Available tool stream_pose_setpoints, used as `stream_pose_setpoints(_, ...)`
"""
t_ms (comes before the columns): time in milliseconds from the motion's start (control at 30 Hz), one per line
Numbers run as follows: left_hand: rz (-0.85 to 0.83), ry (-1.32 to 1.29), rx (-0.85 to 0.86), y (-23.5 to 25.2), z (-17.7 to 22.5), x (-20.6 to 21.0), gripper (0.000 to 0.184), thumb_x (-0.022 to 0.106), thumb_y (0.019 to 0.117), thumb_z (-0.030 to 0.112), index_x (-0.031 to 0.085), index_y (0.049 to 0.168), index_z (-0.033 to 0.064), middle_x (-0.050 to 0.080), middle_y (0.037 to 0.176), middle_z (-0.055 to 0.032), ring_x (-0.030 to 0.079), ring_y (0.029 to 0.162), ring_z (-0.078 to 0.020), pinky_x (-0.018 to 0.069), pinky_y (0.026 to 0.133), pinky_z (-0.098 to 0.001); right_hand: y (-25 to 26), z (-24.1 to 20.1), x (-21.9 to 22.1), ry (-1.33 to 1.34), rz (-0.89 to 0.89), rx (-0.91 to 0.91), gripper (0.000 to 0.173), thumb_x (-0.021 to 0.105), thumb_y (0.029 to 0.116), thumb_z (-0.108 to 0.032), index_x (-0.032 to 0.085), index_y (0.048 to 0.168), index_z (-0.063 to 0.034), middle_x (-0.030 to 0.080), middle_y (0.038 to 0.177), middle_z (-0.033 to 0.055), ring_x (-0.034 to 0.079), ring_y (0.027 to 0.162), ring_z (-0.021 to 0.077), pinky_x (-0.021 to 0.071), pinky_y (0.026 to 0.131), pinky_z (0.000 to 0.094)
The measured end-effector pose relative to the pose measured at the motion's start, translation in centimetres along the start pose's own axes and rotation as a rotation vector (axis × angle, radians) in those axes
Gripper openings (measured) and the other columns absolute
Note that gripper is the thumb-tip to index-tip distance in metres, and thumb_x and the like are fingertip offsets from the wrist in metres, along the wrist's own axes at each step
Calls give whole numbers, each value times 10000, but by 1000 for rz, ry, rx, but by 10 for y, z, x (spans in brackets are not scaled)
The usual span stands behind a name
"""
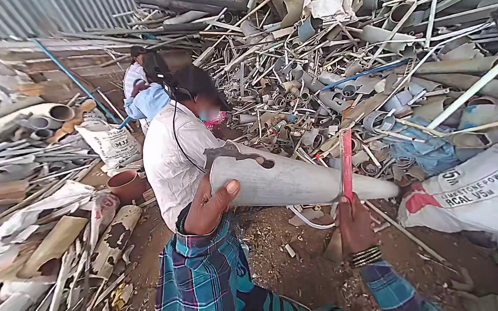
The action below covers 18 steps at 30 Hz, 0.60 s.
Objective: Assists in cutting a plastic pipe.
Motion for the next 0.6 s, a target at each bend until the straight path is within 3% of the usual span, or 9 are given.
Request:
stream_pose_setpoints(100,122,-10,-65,-1,7,6,188,670,948,407,661,1089,283,755,1002,169,704,973,20,575,906,-201,25,30,-2,98,17,358,394,301,1144,-243,383,1408,36,512,714,91,547,520,175,505,517,358)
stream_pose_setpoints(167,178,42,-98,0,13,11,146,543,1030,306,588,1126,207,750,1020,153,697,1011,8,565,938,-205,37,49,-7,157,43,551,394,285,1148,-260,344,1443,-5,524,766,111,547,540,184,500,535,361)
stream_pose_setpoints(233,251,111,-122,1,16,13,200,394,1051,223,556,1146,153,742,1025,139,689,1032,-2,556,961,-212,33,40,-6,154,30,540,397,293,1148,-252,375,1435,9,514,748,106,541,523,180,496,515,348)
stream_pose_setpoints(300,317,174,-142,3,14,12,288,289,1065,187,546,1163,104,743,1033,97,694,1034,-32,562,959,-233,14,13,2,84,-91,389,394,318,1142,-216,402,1424,46,541,758,133,574,553,212,524,554,375)
stream_pose_setpoints(400,439,218,-216,10,1,11,320,255,1094,192,547,1180,94,708,1001,104,673,999,7,553,930,-209,-17,-13,15,-68,-256,114,383,385,1100,-177,493,1346,96,615,775,183,629,643,298,541,656,469)
stream_pose_setpoints(433,465,218,-235,12,-3,9,318,255,1102,194,544,1189,94,692,1003,106,662,997,18,545,930,-204,-16,-9,18,-81,-261,103,382,393,1095,-175,506,1337,99,624,788,200,634,665,320,535,679,490)
stream_pose_setpoints(533,494,189,-276,15,-10,-2,354,235,1113,208,554,1197,82,705,996,62,678,984,-17,559,907,-226,13,38,21,-13,-212,399,420,326,1138,-215,410,1455,46,601,853,199,627,662,284,552,671,442)
stream_pose_setpoints(600,514,169,-294,16,-12,-4,364,229,1116,213,565,1165,83,720,963,49,696,952,-31,576,873,-228,28,61,17,101,-131,608,420,287,1148,-257,379,1468,0,541,806,134,564,574,208,510,566,368)
Point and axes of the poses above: each hand's wrist, its own y-axis towards the middle knuckle, its own x-axis out of the palm, z = x × y, the point moved 4 cm from there along y, towards the middle knuckle
